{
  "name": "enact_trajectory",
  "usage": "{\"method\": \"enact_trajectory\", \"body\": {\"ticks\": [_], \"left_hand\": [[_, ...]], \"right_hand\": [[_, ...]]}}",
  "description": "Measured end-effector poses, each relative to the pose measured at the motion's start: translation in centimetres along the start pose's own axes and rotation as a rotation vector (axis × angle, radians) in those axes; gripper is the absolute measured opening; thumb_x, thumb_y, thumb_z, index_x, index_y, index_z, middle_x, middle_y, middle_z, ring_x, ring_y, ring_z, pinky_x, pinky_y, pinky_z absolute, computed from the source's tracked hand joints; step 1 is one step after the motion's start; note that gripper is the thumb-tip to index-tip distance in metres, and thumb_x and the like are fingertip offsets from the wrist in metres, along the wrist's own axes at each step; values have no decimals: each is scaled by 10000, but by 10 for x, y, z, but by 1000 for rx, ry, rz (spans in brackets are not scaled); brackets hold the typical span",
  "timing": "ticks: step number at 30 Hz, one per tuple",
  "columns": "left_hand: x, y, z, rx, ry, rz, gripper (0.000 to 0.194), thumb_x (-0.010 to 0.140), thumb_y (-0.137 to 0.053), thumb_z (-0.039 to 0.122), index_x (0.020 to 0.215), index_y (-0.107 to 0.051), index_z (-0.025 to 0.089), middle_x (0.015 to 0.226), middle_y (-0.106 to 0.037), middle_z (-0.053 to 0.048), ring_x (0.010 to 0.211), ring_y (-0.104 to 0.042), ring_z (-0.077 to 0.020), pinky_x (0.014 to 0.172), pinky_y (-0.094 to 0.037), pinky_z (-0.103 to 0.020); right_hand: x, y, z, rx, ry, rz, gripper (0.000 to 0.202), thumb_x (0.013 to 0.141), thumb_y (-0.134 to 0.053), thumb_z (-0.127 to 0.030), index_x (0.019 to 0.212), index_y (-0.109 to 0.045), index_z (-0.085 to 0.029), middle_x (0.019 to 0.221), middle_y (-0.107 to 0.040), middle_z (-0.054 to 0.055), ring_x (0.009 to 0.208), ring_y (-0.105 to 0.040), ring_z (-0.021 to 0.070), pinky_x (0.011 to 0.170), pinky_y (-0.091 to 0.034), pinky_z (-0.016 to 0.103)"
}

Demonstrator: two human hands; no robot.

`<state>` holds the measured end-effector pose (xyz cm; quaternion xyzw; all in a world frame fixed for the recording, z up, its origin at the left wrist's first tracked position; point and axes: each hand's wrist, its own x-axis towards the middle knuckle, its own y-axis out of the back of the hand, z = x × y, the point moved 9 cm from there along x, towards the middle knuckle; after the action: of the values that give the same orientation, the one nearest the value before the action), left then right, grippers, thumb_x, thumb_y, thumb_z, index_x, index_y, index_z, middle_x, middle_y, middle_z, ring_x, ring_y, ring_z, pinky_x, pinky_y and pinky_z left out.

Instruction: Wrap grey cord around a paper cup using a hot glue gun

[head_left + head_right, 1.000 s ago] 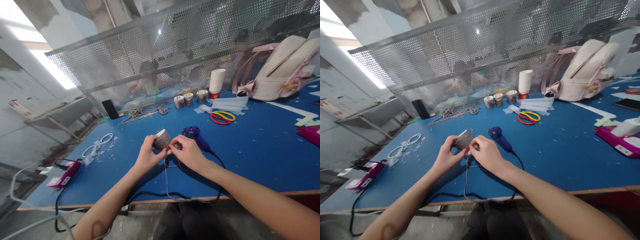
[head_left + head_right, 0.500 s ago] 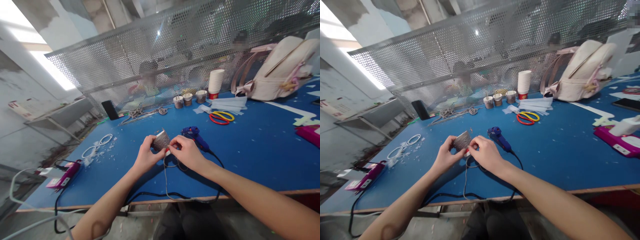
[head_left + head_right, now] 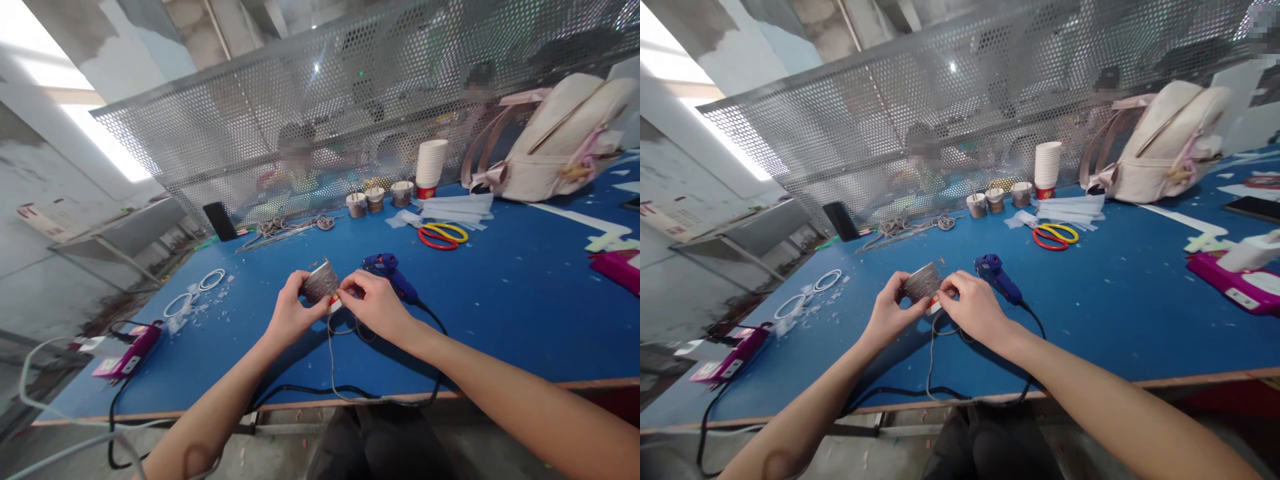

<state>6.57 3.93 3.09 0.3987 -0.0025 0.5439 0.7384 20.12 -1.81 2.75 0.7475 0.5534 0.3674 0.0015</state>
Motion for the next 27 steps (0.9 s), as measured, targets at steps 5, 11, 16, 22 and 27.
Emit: {"method": "enact_trajectory", "body": {"ticks": [5,11,16,22,27], "left_hand": [[0,-2,-1,-32,33,-33,217,656,-637,267,786,-482,189,688,-482,45,612,-451,-100,570,-392,-220],[1,-2,-2,-67,56,-50,219,652,-639,261,784,-482,183,686,-476,51,614,-441,-93,583,-383,-212],[2,-2,-1,-78,54,-61,214,646,-635,265,768,-477,185,674,-456,53,610,-422,-93,576,-364,-211],[3,-2,0,-145,52,-91,235,630,-642,257,789,-485,184,694,-485,47,626,-445,-95,593,-377,-209],[4,-3,0,-166,38,-118,229,632,-634,246,793,-483,183,704,-488,46,634,-445,-96,598,-375,-209]], "right_hand": [[1,-1,2,11,-16,-2,131,775,-603,-82,688,-581,-177,666,-585,-2,618,-539,135,595,-411,252],[1,1,3,21,-12,10,129,778,-594,-94,682,-583,-179,666,-588,-2,617,-544,134,594,-420,250],[1,1,4,17,-11,14,119,784,-592,-110,690,-590,-184,667,-591,-2,618,-544,134,590,-416,250],[2,2,5,31,-21,15,110,788,-589,-121,698,-601,-182,675,-602,3,626,-556,136,597,-427,251],[2,3,5,37,-26,14,108,791,-591,-128,701,-602,-186,668,-603,1,624,-562,137,591,-432,249]]}}
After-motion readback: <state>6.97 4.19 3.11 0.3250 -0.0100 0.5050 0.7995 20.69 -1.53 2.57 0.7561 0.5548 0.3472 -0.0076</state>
